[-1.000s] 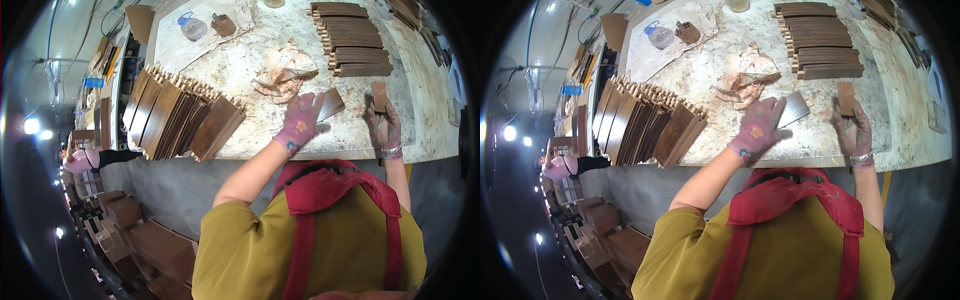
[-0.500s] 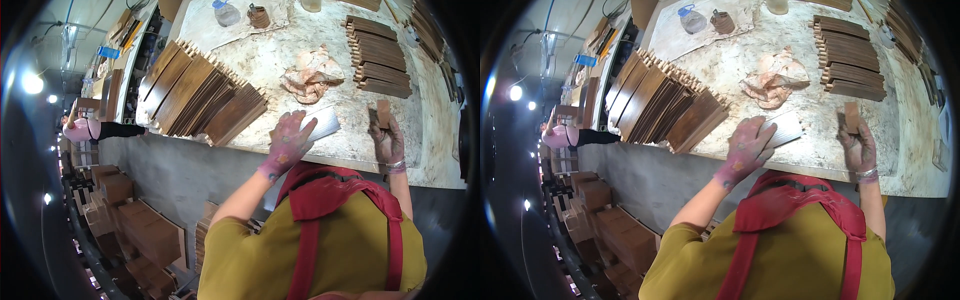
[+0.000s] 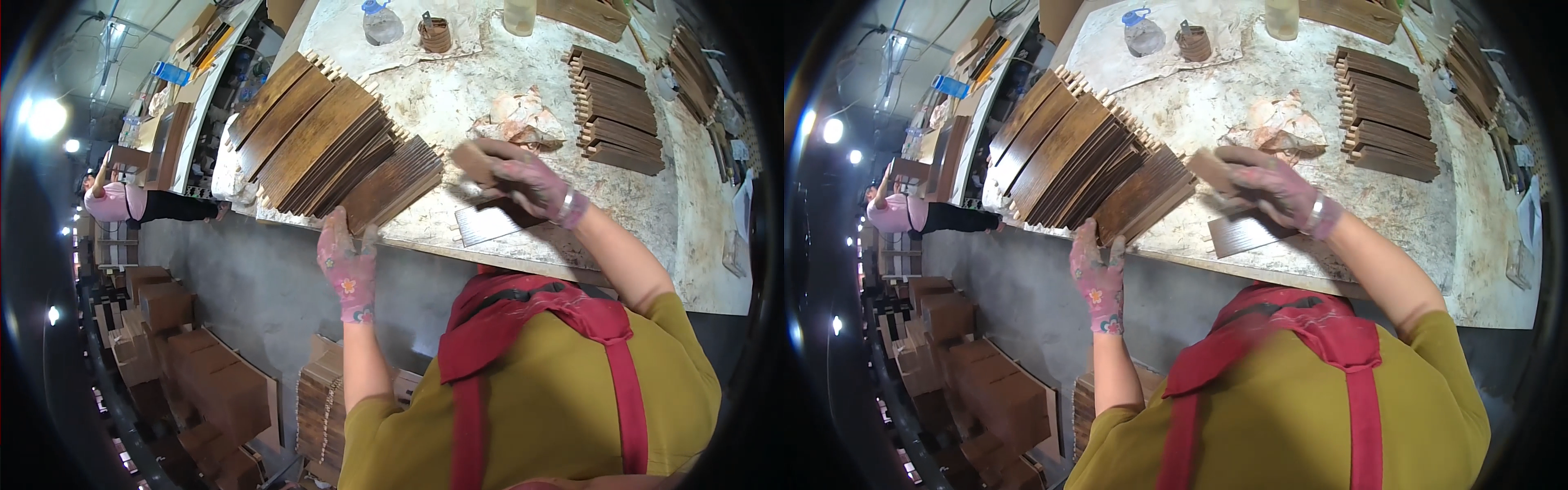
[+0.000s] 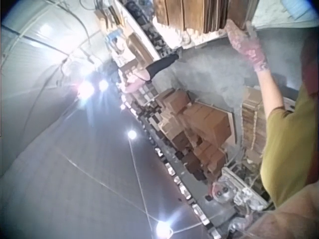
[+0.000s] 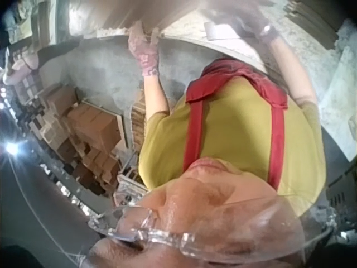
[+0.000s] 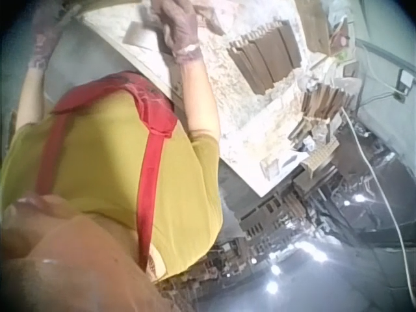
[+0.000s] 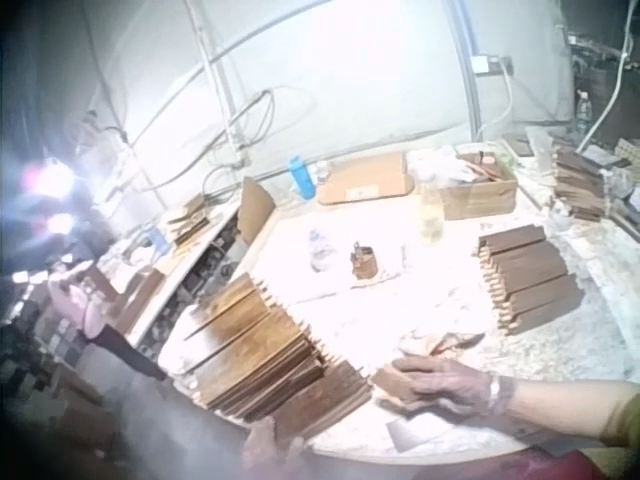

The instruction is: The person assembles wooden furniture components at a workbench by wiping surfaces with a cloth, handling small wooden blocks, and fitting wooden panels together.

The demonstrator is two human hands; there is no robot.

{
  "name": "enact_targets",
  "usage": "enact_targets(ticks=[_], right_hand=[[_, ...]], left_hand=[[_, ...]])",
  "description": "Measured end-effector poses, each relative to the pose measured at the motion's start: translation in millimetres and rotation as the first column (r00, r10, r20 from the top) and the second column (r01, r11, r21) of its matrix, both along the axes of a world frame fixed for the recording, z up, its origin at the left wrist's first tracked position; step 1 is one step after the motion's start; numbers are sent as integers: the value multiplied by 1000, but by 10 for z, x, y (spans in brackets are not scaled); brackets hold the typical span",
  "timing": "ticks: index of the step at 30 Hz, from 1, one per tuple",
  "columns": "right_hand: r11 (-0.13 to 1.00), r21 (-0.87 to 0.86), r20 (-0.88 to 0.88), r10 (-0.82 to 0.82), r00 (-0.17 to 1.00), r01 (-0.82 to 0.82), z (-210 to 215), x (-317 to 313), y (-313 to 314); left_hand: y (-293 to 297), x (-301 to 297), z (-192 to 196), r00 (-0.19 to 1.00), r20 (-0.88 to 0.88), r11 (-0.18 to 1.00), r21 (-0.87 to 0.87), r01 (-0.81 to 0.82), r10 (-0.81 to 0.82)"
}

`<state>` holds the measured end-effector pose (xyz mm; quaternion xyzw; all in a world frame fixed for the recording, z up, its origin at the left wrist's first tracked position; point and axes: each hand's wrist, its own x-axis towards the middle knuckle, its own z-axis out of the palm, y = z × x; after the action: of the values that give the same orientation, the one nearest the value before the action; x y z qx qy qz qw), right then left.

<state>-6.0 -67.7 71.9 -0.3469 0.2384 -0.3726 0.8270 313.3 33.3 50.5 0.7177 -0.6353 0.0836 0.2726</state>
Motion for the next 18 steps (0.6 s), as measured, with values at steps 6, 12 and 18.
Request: enact_targets(ticks=[6,12,18], right_hand=[[997,34,-53,69,996,-67,-132,324,-138],[995,-16,-15,102,995,-102,-116,208,-188],[999,-10,-136,33,990,-34,45,-329,76]], left_hand=[[-1,34,-61,989,-143,999,-2,35,-35],[-48,72,18,979,-147,989,-9,144,-144],[56,-410,324,924,-322,965,93,247,-205]])
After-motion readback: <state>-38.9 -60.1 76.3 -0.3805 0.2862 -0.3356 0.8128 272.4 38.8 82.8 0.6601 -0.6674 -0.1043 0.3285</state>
